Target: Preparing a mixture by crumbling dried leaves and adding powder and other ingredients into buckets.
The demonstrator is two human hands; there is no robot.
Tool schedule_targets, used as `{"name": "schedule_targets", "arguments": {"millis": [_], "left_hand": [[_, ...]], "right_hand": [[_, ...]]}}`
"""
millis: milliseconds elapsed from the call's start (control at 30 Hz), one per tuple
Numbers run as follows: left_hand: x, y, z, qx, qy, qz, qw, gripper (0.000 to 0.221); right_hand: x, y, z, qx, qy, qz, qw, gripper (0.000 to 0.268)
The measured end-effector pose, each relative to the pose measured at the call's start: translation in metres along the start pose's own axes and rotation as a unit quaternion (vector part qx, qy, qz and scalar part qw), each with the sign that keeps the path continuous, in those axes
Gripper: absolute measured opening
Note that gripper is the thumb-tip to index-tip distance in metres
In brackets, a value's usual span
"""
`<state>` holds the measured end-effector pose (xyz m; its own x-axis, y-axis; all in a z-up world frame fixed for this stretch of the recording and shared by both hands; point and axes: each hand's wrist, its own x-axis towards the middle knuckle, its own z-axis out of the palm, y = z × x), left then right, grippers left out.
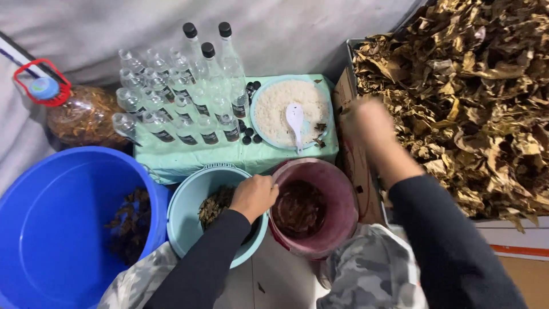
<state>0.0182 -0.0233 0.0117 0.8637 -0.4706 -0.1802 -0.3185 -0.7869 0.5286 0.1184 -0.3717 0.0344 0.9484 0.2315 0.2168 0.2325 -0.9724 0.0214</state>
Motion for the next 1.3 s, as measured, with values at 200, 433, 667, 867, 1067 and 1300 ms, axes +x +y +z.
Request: {"name": "schedule_targets", "arguments": {"millis": [200,433,667,867,1067,1300], "left_hand": [[0.020,0.050,-0.018,0.018,-0.103,-0.038,0.994,0.039],[0.041,0.031,0.011,-0.012,-0.133,0.088,0.987,0.032],[0.046,0.034,0.008,0.007,-0.134,0.064,0.989,0.025],[0.043,0.043,0.004,0.052,-0.050,0.051,0.996,0.010],[0.035,0.052,-0.020,0.080,0.048,0.081,0.992,0.040],[0.008,0.069,-0.058,0.241,0.146,0.052,0.958,0.062]], "right_hand": [[0.056,0.054,-0.068,0.044,-0.033,0.295,0.954,0.050],[0.070,0.139,0.021,-0.120,-0.005,0.123,0.985,0.032],[0.068,0.162,0.018,-0.069,0.056,0.149,0.985,0.021],[0.059,0.104,-0.037,-0.152,0.242,0.092,0.954,0.011],[0.015,-0.043,-0.012,-0.075,0.219,0.130,0.964,0.028],[-0.043,-0.187,-0.035,0.144,0.091,-0.025,0.985,0.012]]}}
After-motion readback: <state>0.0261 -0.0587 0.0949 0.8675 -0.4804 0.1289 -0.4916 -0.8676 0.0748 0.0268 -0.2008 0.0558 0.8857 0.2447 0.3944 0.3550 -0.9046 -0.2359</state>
